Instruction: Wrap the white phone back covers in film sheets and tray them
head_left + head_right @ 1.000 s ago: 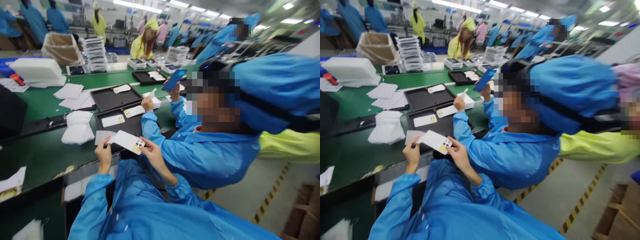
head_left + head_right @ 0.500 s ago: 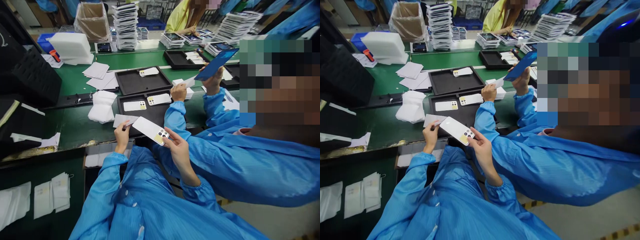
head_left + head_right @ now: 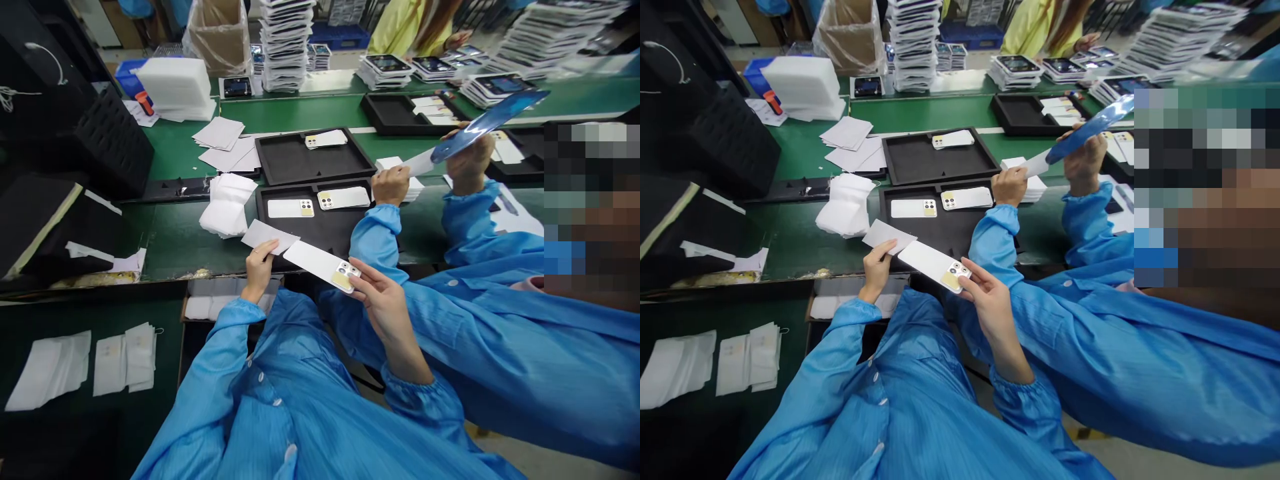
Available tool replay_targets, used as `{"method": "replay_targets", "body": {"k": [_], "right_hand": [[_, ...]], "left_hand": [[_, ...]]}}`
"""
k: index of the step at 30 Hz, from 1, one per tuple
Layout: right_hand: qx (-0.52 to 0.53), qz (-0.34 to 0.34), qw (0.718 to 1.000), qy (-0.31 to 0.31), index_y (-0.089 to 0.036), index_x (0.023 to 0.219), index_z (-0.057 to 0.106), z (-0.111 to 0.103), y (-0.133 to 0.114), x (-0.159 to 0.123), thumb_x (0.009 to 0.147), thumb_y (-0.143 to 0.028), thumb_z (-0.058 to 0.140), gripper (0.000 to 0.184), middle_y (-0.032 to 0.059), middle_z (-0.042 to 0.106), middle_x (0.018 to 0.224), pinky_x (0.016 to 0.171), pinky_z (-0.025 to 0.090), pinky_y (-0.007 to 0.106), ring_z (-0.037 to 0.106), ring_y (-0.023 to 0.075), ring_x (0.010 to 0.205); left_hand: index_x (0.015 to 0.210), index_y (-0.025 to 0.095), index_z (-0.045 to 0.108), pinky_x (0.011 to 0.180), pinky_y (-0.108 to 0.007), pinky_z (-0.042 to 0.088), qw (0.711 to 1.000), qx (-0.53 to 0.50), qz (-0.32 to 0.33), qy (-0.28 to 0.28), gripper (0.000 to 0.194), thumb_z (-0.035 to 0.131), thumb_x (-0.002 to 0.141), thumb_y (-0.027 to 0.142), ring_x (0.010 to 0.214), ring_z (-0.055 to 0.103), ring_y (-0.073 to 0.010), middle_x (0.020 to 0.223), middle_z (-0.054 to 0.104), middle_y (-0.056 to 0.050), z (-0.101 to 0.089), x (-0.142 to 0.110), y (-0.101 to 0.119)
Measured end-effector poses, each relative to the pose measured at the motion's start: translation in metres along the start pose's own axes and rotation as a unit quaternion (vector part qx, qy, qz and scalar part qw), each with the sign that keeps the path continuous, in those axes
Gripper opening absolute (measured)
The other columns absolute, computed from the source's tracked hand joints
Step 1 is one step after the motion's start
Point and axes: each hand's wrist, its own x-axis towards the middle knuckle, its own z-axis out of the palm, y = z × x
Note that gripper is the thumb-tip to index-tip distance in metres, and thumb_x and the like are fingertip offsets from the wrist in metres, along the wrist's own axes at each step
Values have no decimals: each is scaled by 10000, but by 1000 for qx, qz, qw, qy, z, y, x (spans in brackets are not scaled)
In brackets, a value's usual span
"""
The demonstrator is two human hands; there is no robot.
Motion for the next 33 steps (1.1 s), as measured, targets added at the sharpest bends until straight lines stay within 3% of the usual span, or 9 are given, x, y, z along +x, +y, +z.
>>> {"method": "replay_targets", "body": {"k": [6, 12, 17, 26, 29, 33], "right_hand": [[8, 3, 1000, 1, -230, 1321, 859, 0, 7, 2, 698, -470, 1047, 694, 103, 858, 1280, 760, 705, 297, 831, 283, 1105], [-11, -3, 1000, -9, -216, 1335, 853, -5, 4, 0, 738, -471, 1028, 672, 108, 864, 1242, 758, 693, 313, 835, 278, 1051], [6, 11, 1000, -23, -216, 1284, 877, 1, 1, -4, 722, -471, 1038, 637, 100, 871, 1200, 745, 673, 287, 824, 249, 1006], [4, 26, 999, -26, -187, 1302, 860, 4, 10, 9, 715, -464, 1029, 670, 116, 869, 1183, 767, 696, 323, 829, 257, 976], [-4, 12, 1000, -11, -188, 1306, 856, 0, 13, 13, 729, -474, 1019, 664, 120, 862, 1213, 767, 706, 321, 833, 261, 997], [-24, -12, 1000, 17, -202, 1335, 847, 1, 14, 12, 713, -486, 1031, 708, 114, 858, 1228, 740, 712, 306, 831, 257, 1010]], "left_hand": [[1160, 265, 886, 1147, -446, 675, 999, -26, -19, 9, 288, 661, 1054, 121, 1203, 836, -227, 1215, 877, -36, 0, -3, 0], [1099, 248, 898, 1110, -455, 685, 992, -45, -112, 30, 206, 734, 1014, 156, 1181, 845, -252, 1170, 883, -50, 1, -3, 5], [1050, 238, 904, 1084, -453, 695, 989, -53, -137, 33, 142, 798, 979, 177, 1150, 855, -268, 1125, 888, -57, 0, 0, 5], [1081, 240, 899, 1179, -488, 659, 993, -67, -99, 16, 190, 750, 1002, 152, 1189, 844, -256, 1151, 886, -41, -2, -6, 1], [1104, 258, 891, 1226, -516, 629, 996, -43, -71, -13, 215, 705, 1045, 168, 1226, 833, -249, 1190, 881, -39, -5, -8, -1], [1208, 265, 869, 1262, -545, 589, 997, -6, 14, -81, 265, 639, 1100, 189, 1317, 796, -250, 1301, 854, -59, -9, -10, -1]]}}
